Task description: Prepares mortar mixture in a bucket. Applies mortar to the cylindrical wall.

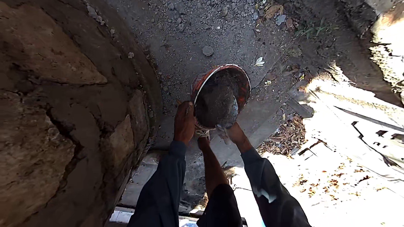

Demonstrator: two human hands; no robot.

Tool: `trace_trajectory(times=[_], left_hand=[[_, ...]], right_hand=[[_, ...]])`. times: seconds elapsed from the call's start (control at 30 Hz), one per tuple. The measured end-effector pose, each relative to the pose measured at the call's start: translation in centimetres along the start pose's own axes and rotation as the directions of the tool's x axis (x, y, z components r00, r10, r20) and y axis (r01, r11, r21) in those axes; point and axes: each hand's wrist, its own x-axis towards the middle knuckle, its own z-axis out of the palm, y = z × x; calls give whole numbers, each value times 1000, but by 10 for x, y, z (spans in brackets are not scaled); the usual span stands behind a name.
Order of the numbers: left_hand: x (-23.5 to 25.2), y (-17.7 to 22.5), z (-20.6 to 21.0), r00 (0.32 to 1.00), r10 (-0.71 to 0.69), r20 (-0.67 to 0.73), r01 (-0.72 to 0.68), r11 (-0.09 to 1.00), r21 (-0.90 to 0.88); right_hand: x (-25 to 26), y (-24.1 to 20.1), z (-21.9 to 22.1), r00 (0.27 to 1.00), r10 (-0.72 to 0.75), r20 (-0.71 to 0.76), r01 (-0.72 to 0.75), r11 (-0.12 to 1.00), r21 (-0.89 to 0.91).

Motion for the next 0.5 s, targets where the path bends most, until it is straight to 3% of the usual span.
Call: trace_trajectory(times=[0.13, 0.2, 0.23, 0.3, 0.4, 0.43, 0.5], left_hand=[[16, -9, -10, 986, -133, -98, 127, 990, -64], [8, 0, -13, 967, -225, -121, 200, 961, -190], [-8, 6, -15, 960, -251, -121, 219, 948, -232], [-66, 19, -23, 971, -226, -78, 211, 963, -170], [-188, 45, -47, 992, -113, 60, 112, 993, 32], [-233, 54, -63, 988, -60, 140, 53, 997, 56], [-322, 65, -98, 968, 88, 237, -86, 996, -18]], right_hand=[[-67, -52, 35, 991, -85, -101, 71, 989, -131], [-115, -92, 61, 963, -186, -197, 88, 902, -423], [-143, -113, 74, 956, -214, -201, 57, 806, -589], [-195, -152, 106, 946, -218, -241, -50, 635, -771], [-261, -220, 167, 959, -128, -254, -168, 466, -868], [-280, -232, 178, 966, -191, -172, -79, 416, -906], [-319, -263, 198, 959, -243, 144, 229, 372, -899]])
